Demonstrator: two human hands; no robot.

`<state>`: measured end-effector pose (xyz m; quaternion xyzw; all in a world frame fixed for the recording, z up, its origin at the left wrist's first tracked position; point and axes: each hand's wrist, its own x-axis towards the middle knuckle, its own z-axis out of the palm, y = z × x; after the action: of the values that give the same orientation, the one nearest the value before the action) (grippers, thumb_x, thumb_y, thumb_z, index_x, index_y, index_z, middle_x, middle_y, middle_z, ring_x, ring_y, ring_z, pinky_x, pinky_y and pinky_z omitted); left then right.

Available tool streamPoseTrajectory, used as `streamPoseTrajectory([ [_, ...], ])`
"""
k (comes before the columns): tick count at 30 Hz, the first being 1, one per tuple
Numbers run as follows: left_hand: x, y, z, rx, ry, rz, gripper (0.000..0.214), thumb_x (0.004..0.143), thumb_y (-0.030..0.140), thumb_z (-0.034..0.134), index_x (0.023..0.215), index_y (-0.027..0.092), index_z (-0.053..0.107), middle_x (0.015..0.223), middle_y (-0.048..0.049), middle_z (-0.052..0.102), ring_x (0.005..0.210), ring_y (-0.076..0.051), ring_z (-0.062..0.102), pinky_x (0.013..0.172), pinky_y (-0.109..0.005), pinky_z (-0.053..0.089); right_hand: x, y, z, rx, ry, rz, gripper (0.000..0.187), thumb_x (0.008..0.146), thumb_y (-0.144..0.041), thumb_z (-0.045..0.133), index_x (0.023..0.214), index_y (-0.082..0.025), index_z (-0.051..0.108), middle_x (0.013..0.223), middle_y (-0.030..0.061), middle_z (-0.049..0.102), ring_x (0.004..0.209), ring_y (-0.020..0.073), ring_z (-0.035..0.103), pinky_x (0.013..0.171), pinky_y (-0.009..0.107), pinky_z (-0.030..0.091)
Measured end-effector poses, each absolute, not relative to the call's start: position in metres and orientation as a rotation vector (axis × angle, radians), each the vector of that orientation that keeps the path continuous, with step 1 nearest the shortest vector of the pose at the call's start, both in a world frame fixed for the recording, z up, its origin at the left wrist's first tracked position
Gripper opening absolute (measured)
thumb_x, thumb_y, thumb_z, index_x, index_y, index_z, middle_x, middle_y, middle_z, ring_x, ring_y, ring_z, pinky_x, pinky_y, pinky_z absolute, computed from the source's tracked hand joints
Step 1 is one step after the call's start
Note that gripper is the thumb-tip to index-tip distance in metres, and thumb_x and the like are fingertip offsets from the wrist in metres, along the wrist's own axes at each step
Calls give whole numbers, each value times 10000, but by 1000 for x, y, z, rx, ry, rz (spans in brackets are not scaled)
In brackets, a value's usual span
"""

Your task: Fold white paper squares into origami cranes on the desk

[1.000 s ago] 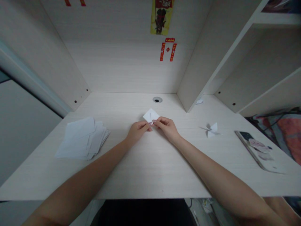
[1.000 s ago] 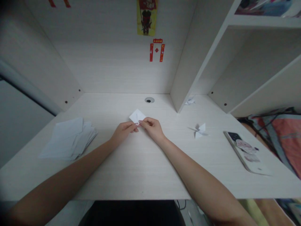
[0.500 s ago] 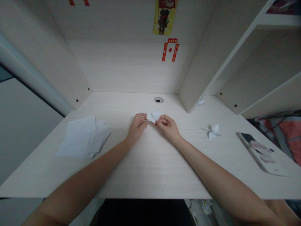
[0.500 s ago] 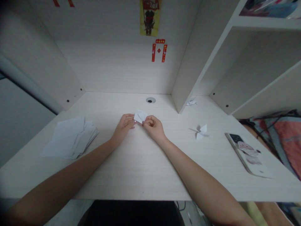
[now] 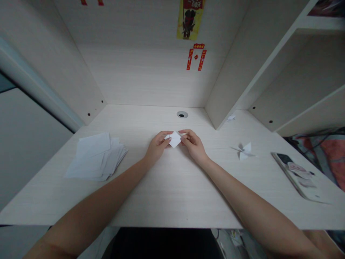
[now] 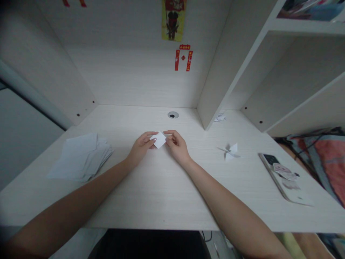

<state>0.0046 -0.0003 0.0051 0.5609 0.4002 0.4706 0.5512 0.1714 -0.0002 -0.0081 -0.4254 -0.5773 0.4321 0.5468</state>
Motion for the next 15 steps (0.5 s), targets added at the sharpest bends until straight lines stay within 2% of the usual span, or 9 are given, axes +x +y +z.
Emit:
streamPoseTrajectory([
  [4,4,1,6,1323,980,1120,329,727,339,632,995,148,645,964,-64,676,802,-143,611,696,-244,474,170,-4,-6,-1030,-1516,1050,237,780,-378,588,912,-206,682,820,30,662,684,145,559,663,277,428],
  [6,3,1,5,1320,1008,1150,338,727,330,632,1013,152,654,900,-49,683,737,-128,600,668,-239,468,169,-6,-4,-1052,-1566,1068,304,727,-379,662,979,-210,682,812,38,676,657,148,567,646,284,440],
  [8,3,1,5,1335,1032,1169,346,732,335,628,1026,155,658,815,-29,678,663,-111,575,634,-234,458,168,-7,-2,-1042,-1583,1043,380,662,-364,728,1013,-224,683,894,51,687,697,157,583,688,299,460],
  [10,3,1,6,1332,1026,1175,365,729,342,633,1044,158,653,814,-27,677,660,-108,569,635,-232,457,167,-8,-1,-1036,-1578,1009,417,629,-356,756,1021,-231,687,957,60,688,724,161,590,728,315,469],
  [13,4,-1,8,1313,979,1169,409,708,331,661,1079,161,634,934,-51,683,775,-131,600,703,-243,469,168,-7,-1,-1057,-1528,999,407,636,-362,754,1010,-213,696,868,58,703,671,155,589,691,312,475],
  [15,4,-3,10,1326,965,1152,432,702,313,673,1102,158,621,937,-54,682,810,-141,608,738,-253,469,169,-6,-1,-1065,-1488,1016,397,642,-367,750,998,-199,701,797,52,706,635,153,590,650,300,472],
])
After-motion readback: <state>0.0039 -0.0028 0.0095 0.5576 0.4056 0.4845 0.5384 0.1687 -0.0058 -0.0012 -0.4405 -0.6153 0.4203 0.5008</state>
